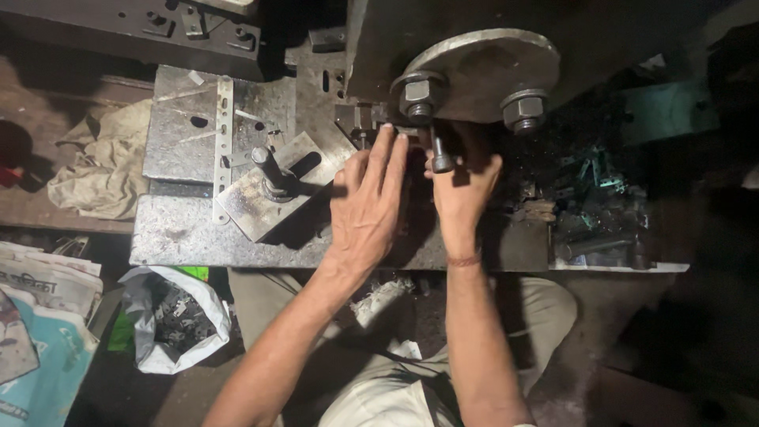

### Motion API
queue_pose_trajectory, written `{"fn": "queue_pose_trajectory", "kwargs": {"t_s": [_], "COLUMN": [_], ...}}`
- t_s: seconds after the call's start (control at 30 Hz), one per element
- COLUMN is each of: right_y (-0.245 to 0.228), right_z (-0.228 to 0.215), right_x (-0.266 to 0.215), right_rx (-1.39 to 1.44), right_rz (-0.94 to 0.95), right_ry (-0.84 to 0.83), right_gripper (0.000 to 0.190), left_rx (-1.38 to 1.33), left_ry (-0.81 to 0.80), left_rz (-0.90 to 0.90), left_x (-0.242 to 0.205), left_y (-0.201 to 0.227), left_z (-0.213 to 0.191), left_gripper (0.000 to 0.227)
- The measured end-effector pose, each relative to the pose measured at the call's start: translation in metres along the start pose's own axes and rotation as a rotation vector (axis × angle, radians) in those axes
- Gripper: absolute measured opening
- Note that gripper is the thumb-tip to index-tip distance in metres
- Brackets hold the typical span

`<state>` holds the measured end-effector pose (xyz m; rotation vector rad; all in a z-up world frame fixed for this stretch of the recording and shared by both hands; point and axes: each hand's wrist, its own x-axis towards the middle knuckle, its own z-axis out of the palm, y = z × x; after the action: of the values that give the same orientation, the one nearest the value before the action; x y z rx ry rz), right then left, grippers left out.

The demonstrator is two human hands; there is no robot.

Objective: The person operates a manual press machine to process small metal pieces. They repeatedly pick up a piece, place it under the press, pull the lever to activate the press, and then remove the processed piece. The processed pieces are placed into a white bag on the floor.

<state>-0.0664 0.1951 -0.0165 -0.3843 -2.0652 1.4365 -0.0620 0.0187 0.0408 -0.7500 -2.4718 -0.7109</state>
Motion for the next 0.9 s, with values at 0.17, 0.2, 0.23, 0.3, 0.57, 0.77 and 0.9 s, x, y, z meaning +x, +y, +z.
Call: {"fn": "queue_pose_trajectory", "kwargs": {"t_s": [0.17,0.2,0.23,0.3,0.57,0.77,0.9], "right_y": [-0.021,-0.025,-0.029,-0.033,-0.05,-0.044,-0.04], "right_z": [0.004,0.001,0.0,-0.004,0.005,0.001,-0.001], "right_x": [-0.001,0.0,0.002,0.005,0.004,-0.004,-0.008], "right_rx": [-0.047,-0.059,-0.173,-0.403,-0.339,-0.297,-0.169], "right_rz": [-0.074,-0.083,-0.176,-0.358,-0.405,-0.242,-0.045], "right_ry": [0.07,0.01,-0.004,-0.029,-0.013,0.005,0.067], "right_gripper": [0.027,0.023,0.021,0.019,0.018,0.007,0.009], "left_rx": [-0.053,-0.098,-0.106,-0.123,0.011,0.07,0.069], "left_ry": [-0.126,-0.177,-0.156,-0.117,-0.033,-0.071,-0.062], "left_rz": [-0.073,-0.099,-0.089,-0.063,0.027,-0.026,-0.003], "left_x": [0.002,0.003,0.004,0.003,0.001,0.001,0.001], "left_y": [0.005,0.006,0.005,0.004,0.004,0.012,0.01], "left_z": [-0.004,-0.005,-0.006,-0.007,0.005,0.004,0.004], "left_gripper": [0.084,0.086,0.087,0.09,0.072,0.07,0.07]}}
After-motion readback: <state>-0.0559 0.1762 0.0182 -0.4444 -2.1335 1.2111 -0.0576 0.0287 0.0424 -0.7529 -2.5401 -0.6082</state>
